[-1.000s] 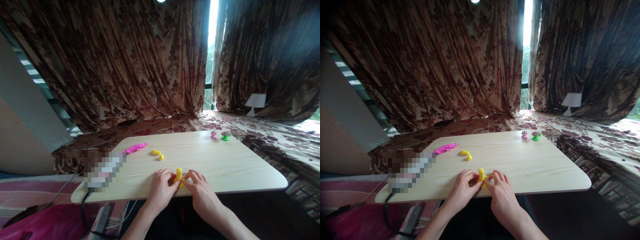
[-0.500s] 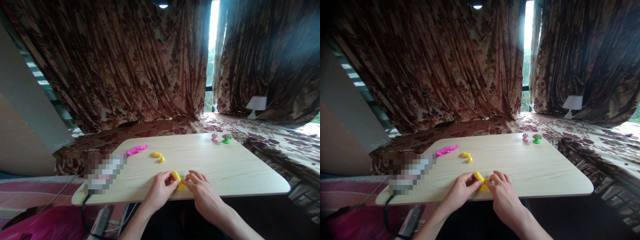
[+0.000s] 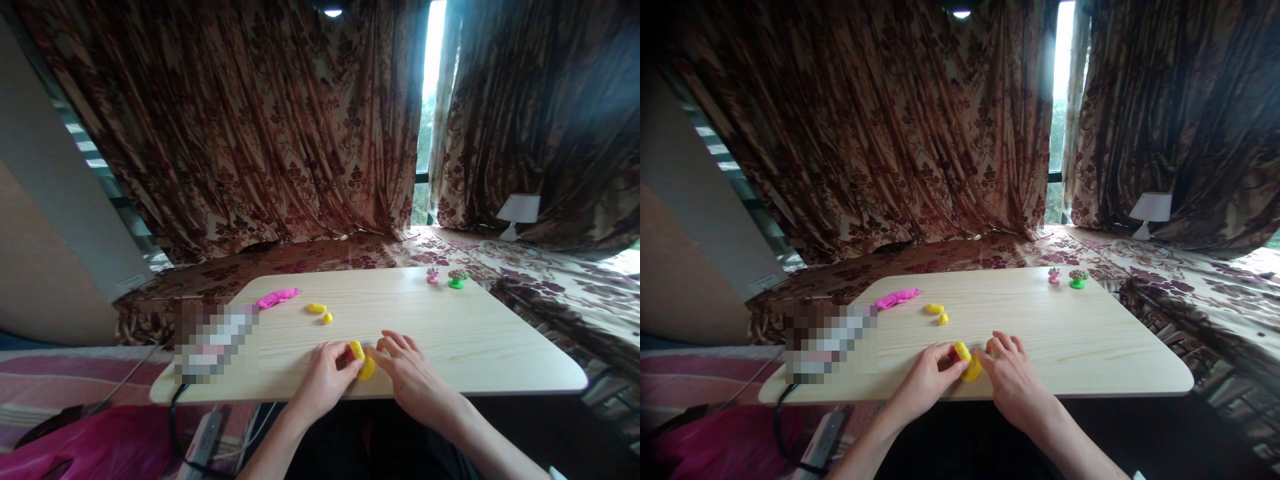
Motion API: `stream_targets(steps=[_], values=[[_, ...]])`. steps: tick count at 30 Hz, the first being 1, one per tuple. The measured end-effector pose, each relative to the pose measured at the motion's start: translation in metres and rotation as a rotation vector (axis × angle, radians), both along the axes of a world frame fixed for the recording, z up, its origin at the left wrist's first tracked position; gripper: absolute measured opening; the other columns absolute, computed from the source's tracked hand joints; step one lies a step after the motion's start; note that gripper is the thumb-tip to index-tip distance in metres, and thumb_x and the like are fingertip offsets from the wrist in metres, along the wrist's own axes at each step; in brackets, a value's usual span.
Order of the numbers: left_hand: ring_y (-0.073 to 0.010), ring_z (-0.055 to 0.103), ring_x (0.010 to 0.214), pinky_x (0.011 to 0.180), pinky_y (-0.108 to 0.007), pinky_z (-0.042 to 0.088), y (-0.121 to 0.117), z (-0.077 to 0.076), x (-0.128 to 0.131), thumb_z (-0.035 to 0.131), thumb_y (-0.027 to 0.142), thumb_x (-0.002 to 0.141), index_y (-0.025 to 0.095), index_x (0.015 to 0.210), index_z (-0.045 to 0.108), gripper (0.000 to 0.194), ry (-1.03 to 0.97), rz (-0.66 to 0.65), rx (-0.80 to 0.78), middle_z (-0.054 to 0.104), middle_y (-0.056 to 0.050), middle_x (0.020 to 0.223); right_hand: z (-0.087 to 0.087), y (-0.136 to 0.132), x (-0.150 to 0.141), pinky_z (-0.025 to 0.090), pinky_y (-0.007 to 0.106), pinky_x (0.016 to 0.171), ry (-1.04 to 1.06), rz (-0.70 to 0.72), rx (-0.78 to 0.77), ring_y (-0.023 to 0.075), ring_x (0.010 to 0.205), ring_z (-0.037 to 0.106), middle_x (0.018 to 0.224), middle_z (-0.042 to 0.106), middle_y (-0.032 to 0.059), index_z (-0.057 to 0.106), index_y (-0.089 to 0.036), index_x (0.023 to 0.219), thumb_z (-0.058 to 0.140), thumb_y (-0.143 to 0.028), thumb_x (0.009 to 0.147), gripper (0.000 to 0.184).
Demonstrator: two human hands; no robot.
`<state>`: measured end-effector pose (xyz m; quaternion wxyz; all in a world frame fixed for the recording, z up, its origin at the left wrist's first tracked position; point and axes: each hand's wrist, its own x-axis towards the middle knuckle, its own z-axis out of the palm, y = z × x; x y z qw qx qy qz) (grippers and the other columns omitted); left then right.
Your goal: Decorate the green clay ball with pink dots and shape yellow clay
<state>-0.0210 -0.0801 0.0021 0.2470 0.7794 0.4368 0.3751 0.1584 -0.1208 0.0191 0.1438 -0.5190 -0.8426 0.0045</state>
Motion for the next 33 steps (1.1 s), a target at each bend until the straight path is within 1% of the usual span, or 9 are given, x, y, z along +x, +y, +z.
stream_targets(steps=[3, 6, 9, 13, 16, 19, 21, 24, 33], values=[[-0.0136, 0.055, 0.069, 0.068, -0.023, 0.042, 0.0, 0.0, 0.0, 0.055, 0.027, 0.075, 0.018, 0.071, 0.061, 0.012, 0.0, -0.006, -0.006, 0.062, 0.0, 0.07, -0.001, 0.005, 0.003, 0.019, 0.04, 0.1, -0.002, 0.006, 0.027, 0.023, 0.124, 0.026, 0.112, 0.051, 0.0069, 0.052, -0.027, 0.12, 0.038, -0.005, 0.07, 0.056], [-0.0143, 0.055, 0.071, 0.069, -0.023, 0.042, -0.001, 0.0, 0.0, 0.055, 0.028, 0.075, 0.018, 0.071, 0.061, 0.012, 0.0, 0.004, -0.012, 0.062, 0.0, 0.07, -0.002, 0.004, 0.004, 0.02, 0.038, 0.099, 0.002, 0.001, 0.012, 0.0221, 0.123, 0.027, 0.111, 0.052, 0.0066, 0.047, -0.027, 0.125, 0.038, -0.004, 0.068, 0.062], [-0.0149, 0.055, 0.071, 0.069, -0.024, 0.042, -0.001, 0.0, 0.0, 0.056, 0.029, 0.075, 0.018, 0.07, 0.061, 0.013, 0.005, 0.027, -0.007, 0.062, 0.0, 0.069, -0.004, -0.005, 0.002, 0.019, 0.038, 0.1, 0.024, -0.041, 0.007, 0.0216, 0.124, 0.026, 0.114, 0.051, 0.0059, 0.041, -0.027, 0.13, 0.038, -0.002, 0.064, 0.071], [-0.0146, 0.055, 0.071, 0.069, -0.024, 0.042, -0.001, 0.0, 0.0, 0.057, 0.029, 0.074, 0.019, 0.071, 0.061, 0.011, 0.037, 0.021, 0.024, 0.062, 0.0, 0.07, -0.008, -0.017, 0.0, 0.016, 0.039, 0.102, 0.058, -0.03, 0.012, 0.0227, 0.125, 0.026, 0.114, 0.051, 0.0054, 0.044, -0.029, 0.128, 0.039, -0.002, 0.064, 0.07], [-0.0145, 0.056, 0.072, 0.072, -0.025, 0.04, 0.0, 0.003, 0.001, 0.059, 0.027, 0.072, 0.02, 0.068, 0.06, 0.009, 0.078, 0.024, 0.073, 0.062, 0.001, 0.069, -0.008, -0.016, 0.005, 0.022, 0.036, 0.1, 0.125, -0.014, 0.009, 0.0201, 0.121, 0.031, 0.111, 0.053, 0.0042, 0.046, -0.03, 0.126, 0.036, 0.0, 0.065, 0.068], [-0.0155, 0.055, 0.076, 0.077, -0.027, 0.038, 0.0, 0.008, 0.003, 0.06, 0.028, 0.071, 0.021, 0.066, 0.057, 0.01, 0.125, 0.09, 0.135, 0.062, 0.002, 0.071, -0.006, -0.01, 0.014, 0.028, 0.032, 0.096, 0.208, -0.056, 0.02, 0.0177, 0.119, 0.033, 0.115, 0.052, 0.0049, 0.046, -0.027, 0.127, 0.033, 0.002, 0.063, 0.071], [-0.0158, 0.055, 0.076, 0.077, -0.028, 0.037, -0.002, 0.009, 0.005, 0.062, 0.029, 0.069, 0.021, 0.065, 0.056, 0.011, 0.166, 0.138, 0.166, 0.062, 0.003, 0.07, -0.006, -0.008, 0.019, 0.03, 0.032, 0.094, 0.246, -0.086, 0.023, 0.0182, 0.117, 0.035, 0.116, 0.051, 0.0063, 0.047, -0.024, 0.126, 0.033, 0.003, 0.062, 0.071], [-0.0153, 0.054, 0.072, 0.075, -0.028, 0.037, -0.004, 0.009, 0.007, 0.063, 0.029, 0.069, 0.021, 0.064, 0.055, 0.012, 0.225, 0.145, 0.18, 0.061, 0.004, 0.067, -0.006, -0.01, 0.02, 0.033, 0.031, 0.09, 0.272, -0.063, 0.0, 0.0185, 0.11, 0.04, 0.11, 0.053, 0.006, 0.051, -0.025, 0.122, 0.033, 0.002, 0.063, 0.068], [-0.017, 0.055, 0.076, 0.074, -0.028, 0.038, -0.006, 0.005, 0.002, 0.06, 0.027, 0.071, 0.021, 0.065, 0.058, 0.009, 0.236, 0.109, 0.183, 0.062, 0.001, 0.07, -0.006, -0.014, 0.001, 0.03, 0.031, 0.09, 0.257, -0.023, 0.001, 0.0187, 0.106, 0.04, 0.102, 0.054, 0.0045, 0.051, -0.03, 0.122, 0.035, 0.003, 0.064, 0.068]])
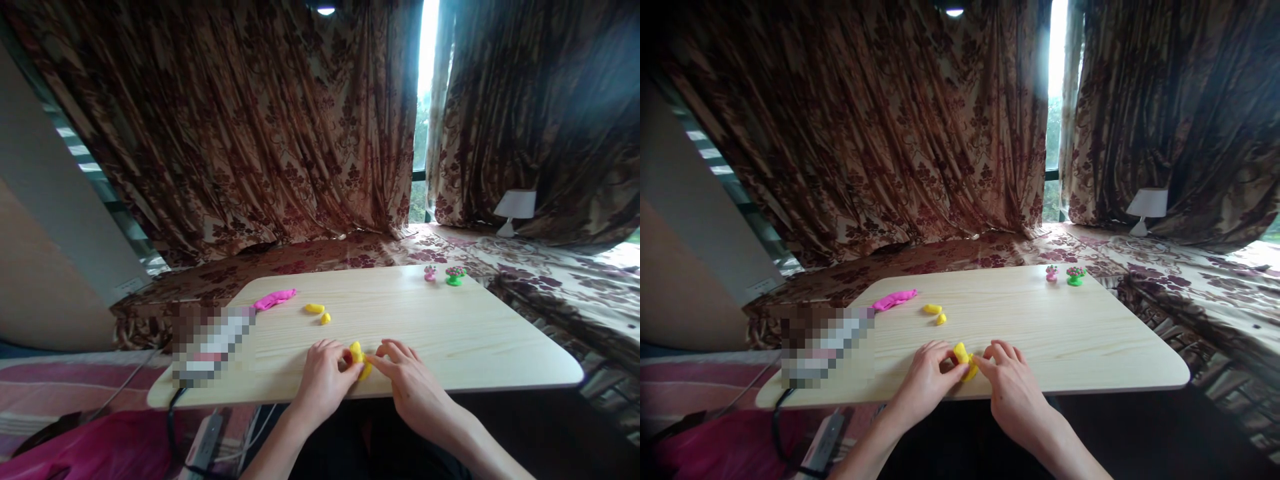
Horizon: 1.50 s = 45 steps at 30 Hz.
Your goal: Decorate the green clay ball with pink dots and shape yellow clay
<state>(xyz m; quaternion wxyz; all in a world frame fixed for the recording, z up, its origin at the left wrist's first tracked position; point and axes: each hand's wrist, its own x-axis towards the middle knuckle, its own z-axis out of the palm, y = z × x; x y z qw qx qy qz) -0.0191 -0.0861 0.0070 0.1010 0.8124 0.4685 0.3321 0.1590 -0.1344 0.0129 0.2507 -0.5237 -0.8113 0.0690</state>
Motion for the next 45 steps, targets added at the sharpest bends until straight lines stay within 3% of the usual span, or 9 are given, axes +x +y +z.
stream_targets(steps=[6, 12, 17, 24, 29, 32, 36, 45], values=[[-0.0168, 0.055, 0.078, 0.074, -0.027, 0.04, -0.002, -0.006, -0.004, 0.061, 0.024, 0.07, 0.021, 0.072, 0.061, 0.004, -0.078, -0.01, -0.019, 0.063, 0.0, 0.077, -0.005, 0.003, -0.007, 0.029, 0.032, 0.091, -0.062, 0.001, -0.001, 0.0182, 0.106, 0.041, 0.107, 0.052, 0.0037, 0.051, -0.032, 0.121, 0.038, -0.001, 0.068, 0.063], [-0.0177, 0.055, 0.079, 0.075, -0.028, 0.041, -0.003, -0.007, -0.005, 0.059, 0.024, 0.072, 0.021, 0.073, 0.063, 0.005, -0.078, -0.028, -0.023, 0.062, -0.002, 0.078, -0.005, 0.004, -0.012, 0.013, 0.042, 0.102, -0.227, -0.009, 0.058, 0.0256, 0.122, 0.027, 0.113, 0.052, 0.0098, 0.053, -0.022, 0.118, 0.043, -0.011, 0.074, 0.047], [-0.0188, 0.055, 0.082, 0.076, -0.03, 0.042, -0.004, -0.006, -0.007, 0.061, 0.026, 0.071, 0.023, 0.077, 0.064, 0.008, -0.063, -0.026, -0.029, 0.062, -0.001, 0.08, 0.004, 0.011, -0.004, 0.022, 0.034, 0.097, -0.201, 0.033, 0.035, 0.0199, 0.118, 0.032, 0.107, 0.054, 0.0047, 0.057, -0.026, 0.112, 0.041, -0.005, 0.069, 0.051], [-0.0199, 0.055, 0.085, 0.08, -0.032, 0.042, -0.003, -0.006, -0.009, 0.061, 0.026, 0.07, 0.023, 0.079, 0.064, 0.01, -0.069, -0.03, -0.054, 0.062, -0.002, 0.081, 0.005, 0.019, -0.005, 0.023, 0.036, 0.096, -0.166, 0.072, 0.039, 0.0216, 0.116, 0.034, 0.106, 0.055, 0.0057, 0.057, -0.027, 0.114, 0.039, -0.005, 0.07, 0.052], [-0.0181, 0.053, 0.099, 0.091, -0.029, 0.038, 0.001, 0.001, -0.01, 0.057, 0.014, 0.068, 0.026, 0.105, 0.059, 0.039, -0.183, -0.112, -0.13, 0.06, -0.001, 0.105, 0.004, 0.02, 0.008, 0.029, 0.031, 0.092, -0.034, 0.007, 0.014, 0.0178, 0.11, 0.039, 0.111, 0.053, 0.0072, 0.046, -0.022, 0.126, 0.034, 0.001, 0.066, 0.066], [-0.018, 0.054, 0.099, 0.093, -0.029, 0.037, 0.003, 0.005, -0.007, 0.055, 0.014, 0.069, 0.025, 0.095, 0.063, 0.029, -0.174, -0.165, -0.173, 0.062, -0.001, 0.101, 0.004, 0.017, 0.013, 0.032, 0.03, 0.089, -0.004, 0.007, -0.012, 0.0173, 0.105, 0.042, 0.107, 0.055, 0.0059, 0.05, -0.023, 0.123, 0.033, 0.002, 0.065, 0.066], [-0.0185, 0.055, 0.088, 0.087, -0.032, 0.039, 0.0, 0.005, 0.0, 0.058, 0.022, 0.071, 0.023, 0.077, 0.061, 0.007, -0.139, -0.064, -0.125, 0.064, 0.0, 0.084, 0.005, 0.009, 0.011, 0.032, 0.03, 0.089, 0.005, -0.007, -0.023, 0.0175, 0.105, 0.042, 0.106, 0.055, 0.0054, 0.053, -0.024, 0.12, 0.033, 0.003, 0.063, 0.066], [-0.0179, 0.055, 0.08, 0.075, -0.029, 0.04, -0.008, 0.0, 0.001, 0.059, 0.024, 0.073, 0.022, 0.074, 0.063, 0.004, -0.059, -0.064, -0.044, 0.062, -0.001, 0.078, -0.004, -0.003, -0.006, 0.03, 0.031, 0.094, 0.031, -0.009, 0.008, 0.0183, 0.112, 0.038, 0.111, 0.051, 0.0052, 0.047, -0.027, 0.125, 0.035, 0.004, 0.062, 0.071]])
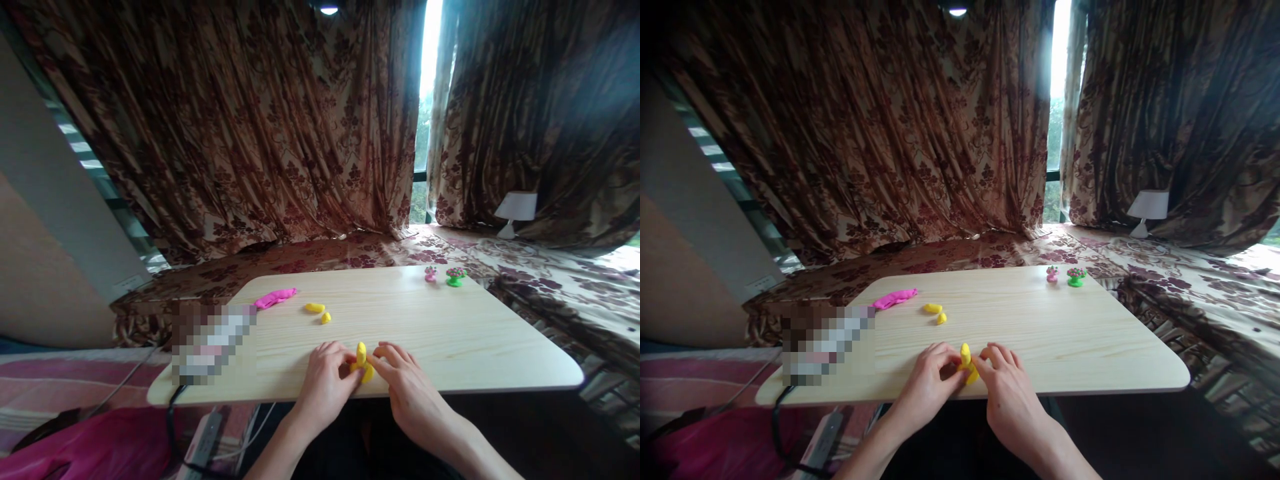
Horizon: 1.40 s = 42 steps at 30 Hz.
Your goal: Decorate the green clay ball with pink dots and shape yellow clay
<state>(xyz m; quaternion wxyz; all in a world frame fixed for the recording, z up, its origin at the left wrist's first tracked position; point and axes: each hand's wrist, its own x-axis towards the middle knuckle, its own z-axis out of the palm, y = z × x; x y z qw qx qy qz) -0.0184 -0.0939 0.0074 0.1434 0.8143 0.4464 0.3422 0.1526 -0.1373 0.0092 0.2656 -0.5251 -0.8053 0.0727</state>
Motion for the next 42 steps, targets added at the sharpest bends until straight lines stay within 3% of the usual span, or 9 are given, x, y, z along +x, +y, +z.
stream_targets(steps=[5, 10, 16, 21, 25, 31, 36, 42], values=[[-0.018, 0.055, 0.08, 0.075, -0.03, 0.04, -0.001, -0.003, 0.0, 0.059, 0.025, 0.075, 0.023, 0.075, 0.063, 0.005, -0.012, 0.007, 0.021, 0.062, -0.001, 0.077, -0.007, -0.002, -0.006, 0.029, 0.031, 0.094, -0.018, -0.008, -0.002, 0.0184, 0.115, 0.036, 0.114, 0.049, 0.0047, 0.044, -0.029, 0.128, 0.035, 0.004, 0.063, 0.073], [-0.0186, 0.056, 0.081, 0.076, -0.03, 0.041, -0.002, -0.004, 0.0, 0.059, 0.027, 0.075, 0.022, 0.076, 0.064, 0.007, 0.0, 0.029, 0.043, 0.062, -0.002, 0.077, -0.011, -0.002, -0.008, 0.026, 0.034, 0.097, -0.103, -0.044, -0.014, 0.0205, 0.119, 0.032, 0.121, 0.047, 0.0071, 0.046, -0.024, 0.126, 0.038, 0.001, 0.062, 0.069], [-0.0184, 0.056, 0.079, 0.074, -0.03, 0.041, -0.002, -0.004, 0.001, 0.06, 0.025, 0.073, 0.021, 0.075, 0.063, 0.005, -0.002, 0.034, 0.051, 0.062, -0.002, 0.076, -0.002, 0.004, -0.006, 0.015, 0.042, 0.102, -0.231, -0.05, 0.008, 0.0238, 0.127, 0.022, 0.122, 0.048, 0.0085, 0.052, -0.024, 0.119, 0.04, -0.005, 0.069, 0.054], [-0.0188, 0.056, 0.08, 0.075, -0.031, 0.041, -0.003, -0.005, 0.001, 0.061, 0.023, 0.072, 0.022, 0.075, 0.063, 0.004, -0.014, 0.03, 0.048, 0.062, -0.002, 0.077, 0.003, 0.009, 0.003, 0.02, 0.038, 0.1, -0.235, -0.009, -0.026, 0.0212, 0.126, 0.026, 0.115, 0.052, 0.0055, 0.055, -0.026, 0.115, 0.039, -0.004, 0.069, 0.054], [-0.0195, 0.055, 0.082, 0.077, -0.031, 0.041, -0.002, -0.006, 0.0, 0.061, 0.023, 0.071, 0.022, 0.076, 0.064, 0.006, -0.025, 0.034, 0.049, 0.062, -0.002, 0.078, 0.001, 0.01, 0.005, 0.017, 0.04, 0.101, -0.237, -0.043, -0.014, 0.022, 0.127, 0.024, 0.116, 0.051, 0.0054, 0.053, -0.028, 0.118, 0.039, -0.002, 0.067, 0.059], [-0.0175, 0.056, 0.083, 0.079, -0.029, 0.041, -0.002, 0.002, -0.001, 0.059, 0.02, 0.071, 0.026, 0.096, 0.062, 0.026, -0.025, -0.003, -0.005, 0.061, -0.001, 0.083, -0.002, 0.012, 0.009, 0.025, 0.035, 0.098, -0.166, -0.045, -0.024, 0.0196, 0.124, 0.028, 0.115, 0.052, 0.0052, 0.045, -0.026, 0.127, 0.035, 0.001, 0.066, 0.068], [-0.0175, 0.057, 0.083, 0.078, -0.028, 0.041, 0.0, 0.005, 0.004, 0.06, 0.026, 0.071, 0.023, 0.078, 0.063, 0.008, -0.026, 0.024, 0.021, 0.062, -0.001, 0.081, -0.003, 0.008, 0.015, 0.027, 0.034, 0.097, -0.115, -0.057, -0.02, 0.0191, 0.124, 0.028, 0.115, 0.053, 0.0047, 0.047, -0.027, 0.126, 0.034, 0.002, 0.065, 0.069], [-0.0179, 0.056, 0.075, 0.077, -0.031, 0.038, -0.002, -0.001, 0.006, 0.061, 0.024, 0.069, 0.022, 0.071, 0.059, 0.003, 0.045, 0.08, 0.081, 0.062, 0.0, 0.072, -0.002, 0.002, 0.007, 0.028, 0.033, 0.096, -0.065, -0.044, -0.006, 0.0195, 0.12, 0.032, 0.109, 0.054, 0.0046, 0.052, -0.028, 0.121, 0.034, 0.003, 0.065, 0.066]])
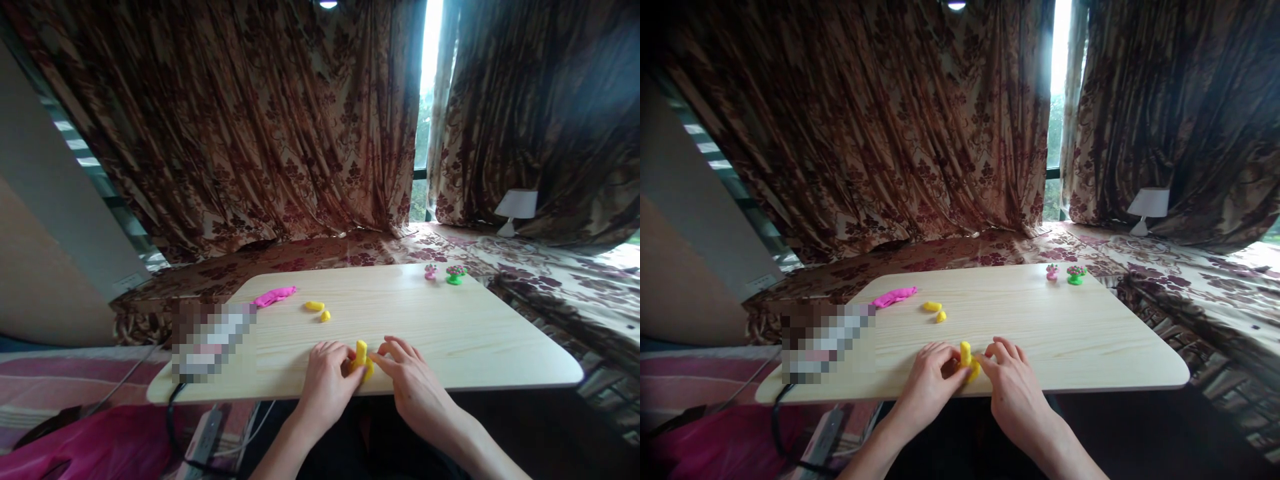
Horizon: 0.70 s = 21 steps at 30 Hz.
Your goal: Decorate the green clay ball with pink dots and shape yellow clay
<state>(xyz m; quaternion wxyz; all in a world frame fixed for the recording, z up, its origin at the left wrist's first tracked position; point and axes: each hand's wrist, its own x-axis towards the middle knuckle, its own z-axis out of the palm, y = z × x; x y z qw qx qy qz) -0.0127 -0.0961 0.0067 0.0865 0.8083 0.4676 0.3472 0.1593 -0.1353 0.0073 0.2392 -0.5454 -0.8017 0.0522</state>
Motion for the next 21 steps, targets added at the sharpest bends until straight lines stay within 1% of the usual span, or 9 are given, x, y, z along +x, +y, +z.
stream_targets(steps=[4, 6, 9, 13, 15, 17, 19, 21], values=[[-0.0174, 0.056, 0.076, 0.082, -0.032, 0.036, -0.003, -0.001, -0.001, 0.059, 0.022, 0.071, 0.022, 0.072, 0.059, 0.001, 0.001, -0.011, 0.008, 0.063, 0.0, 0.075, -0.001, -0.002, -0.006, 0.029, 0.033, 0.094, -0.001, 0.02, -0.002, 0.019, 0.117, 0.035, 0.107, 0.054, 0.0039, 0.053, -0.029, 0.119, 0.034, 0.003, 0.065, 0.066], [-0.0175, 0.056, 0.077, 0.083, -0.032, 0.035, -0.003, -0.001, -0.001, 0.06, 0.022, 0.071, 0.022, 0.073, 0.059, 0.002, -0.002, -0.01, 0.005, 0.063, 0.0, 0.076, -0.001, -0.003, -0.008, 0.028, 0.033, 0.096, -0.023, 0.022, 0.006, 0.0189, 0.117, 0.035, 0.108, 0.054, 0.0037, 0.053, -0.03, 0.119, 0.036, 0.003, 0.065, 0.065], [-0.0177, 0.055, 0.078, 0.083, -0.033, 0.035, -0.004, -0.002, 0.0, 0.06, 0.022, 0.072, 0.022, 0.074, 0.059, 0.003, -0.005, -0.013, -0.004, 0.063, 0.0, 0.078, -0.001, -0.003, -0.01, 0.022, 0.037, 0.101, -0.111, 0.012, 0.026, 0.0216, 0.121, 0.031, 0.11, 0.054, 0.0058, 0.054, -0.026, 0.118, 0.04, -0.002, 0.068, 0.057], [-0.0185, 0.054, 0.079, 0.081, -0.033, 0.036, -0.005, -0.001, 0.0, 0.061, 0.024, 0.072, 0.022, 0.073, 0.059, 0.003, -0.009, -0.019, -0.02, 0.062, 0.0, 0.077, -0.002, -0.003, -0.015, 0.012, 0.042, 0.105, -0.237, 0.007, 0.079, 0.0256, 0.126, 0.025, 0.116, 0.052, 0.0114, 0.054, -0.018, 0.117, 0.043, -0.011, 0.077, 0.042], [-0.0191, 0.055, 0.08, 0.081, -0.033, 0.037, -0.005, -0.001, -0.001, 0.061, 0.023, 0.072, 0.022, 0.074, 0.06, 0.003, -0.027, -0.022, -0.033, 0.062, -0.001, 0.078, -0.002, -0.002, -0.014, 0.013, 0.041, 0.104, -0.23, 0.021, 0.084, 0.0246, 0.125, 0.026, 0.115, 0.053, 0.0111, 0.054, -0.017, 0.116, 0.043, -0.012, 0.078, 0.041], [-0.0192, 0.055, 0.083, 0.082, -0.033, 0.039, -0.004, -0.003, -0.004, 0.06, 0.022, 0.072, 0.022, 0.077, 0.06, 0.005, -0.067, -0.04, -0.068, 0.063, -0.001, 0.081, -0.001, -0.001, -0.01, 0.019, 0.036, 0.102, -0.175, 0.049, 0.061, 0.0215, 0.123, 0.03, 0.111, 0.055, 0.0075, 0.056, -0.02, 0.113, 0.042, -0.008, 0.075, 0.043], [-0.0185, 0.055, 0.087, 0.084, -0.032, 0.04, -0.003, -0.006, -0.007, 0.058, 0.02, 0.073, 0.023, 0.085, 0.061, 0.013, -0.135, -0.066, -0.127, 0.063, -0.001, 0.087, 0.0, 0.002, -0.005, 0.024, 0.033, 0.098, -0.115, 0.074, 0.033, 0.0189, 0.119, 0.033, 0.108, 0.055, 0.0041, 0.057, -0.025, 0.111, 0.041, -0.003, 0.071, 0.048], [-0.0174, 0.056, 0.092, 0.087, -0.031, 0.04, -0.002, -0.009, -0.012, 0.057, 0.018, 0.073, 0.024, 0.094, 0.06, 0.021, -0.211, -0.09, -0.192, 0.063, 0.0, 0.094, 0.003, 0.005, -0.002, 0.026, 0.032, 0.097, -0.083, 0.087, 0.025, 0.0183, 0.117, 0.035, 0.107, 0.055, 0.0034, 0.058, -0.026, 0.109, 0.04, -0.002, 0.069, 0.05]])
